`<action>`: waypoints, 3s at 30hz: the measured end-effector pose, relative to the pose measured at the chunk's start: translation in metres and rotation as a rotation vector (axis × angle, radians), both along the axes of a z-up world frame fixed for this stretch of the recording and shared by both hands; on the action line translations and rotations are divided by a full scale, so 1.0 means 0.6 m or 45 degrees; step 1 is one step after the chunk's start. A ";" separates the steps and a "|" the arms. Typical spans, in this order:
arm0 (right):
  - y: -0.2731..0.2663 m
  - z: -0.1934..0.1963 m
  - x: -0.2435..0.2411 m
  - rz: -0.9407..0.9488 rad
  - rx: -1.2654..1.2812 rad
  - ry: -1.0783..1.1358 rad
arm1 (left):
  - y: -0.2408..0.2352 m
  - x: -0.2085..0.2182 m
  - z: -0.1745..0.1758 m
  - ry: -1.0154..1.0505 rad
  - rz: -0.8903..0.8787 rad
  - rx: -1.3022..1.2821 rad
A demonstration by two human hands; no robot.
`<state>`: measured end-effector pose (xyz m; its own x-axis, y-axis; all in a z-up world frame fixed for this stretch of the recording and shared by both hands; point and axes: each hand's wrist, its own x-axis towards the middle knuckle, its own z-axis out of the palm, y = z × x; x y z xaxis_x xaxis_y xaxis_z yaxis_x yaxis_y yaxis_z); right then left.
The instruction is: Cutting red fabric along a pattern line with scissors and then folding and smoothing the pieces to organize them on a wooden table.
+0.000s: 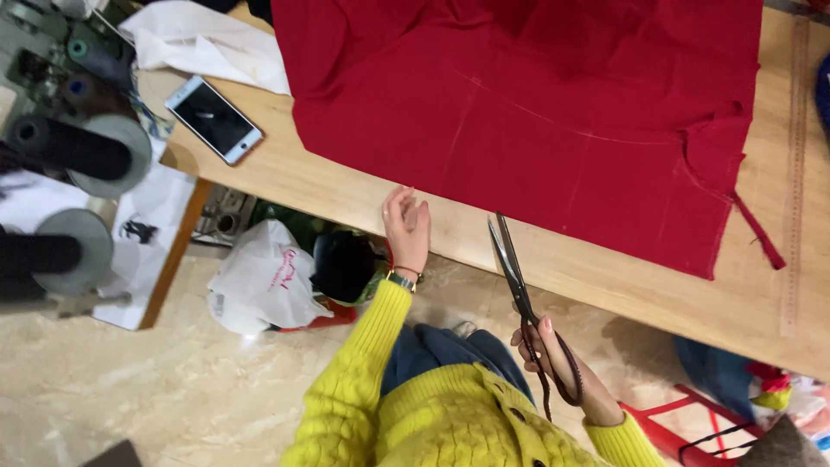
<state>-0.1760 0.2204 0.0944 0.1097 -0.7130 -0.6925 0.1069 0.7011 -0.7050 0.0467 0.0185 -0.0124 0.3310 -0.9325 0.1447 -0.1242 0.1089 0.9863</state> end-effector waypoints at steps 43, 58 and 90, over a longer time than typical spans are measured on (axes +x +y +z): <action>-0.229 -0.013 0.413 -0.451 -0.010 0.330 | -0.124 0.159 -0.016 1.095 -1.097 0.911; -0.247 -0.022 0.414 -0.611 -0.040 0.172 | -0.123 0.159 -0.014 1.136 -1.081 0.889; -0.389 0.070 0.383 -0.338 0.154 0.396 | -0.133 0.178 0.017 1.385 -1.154 0.835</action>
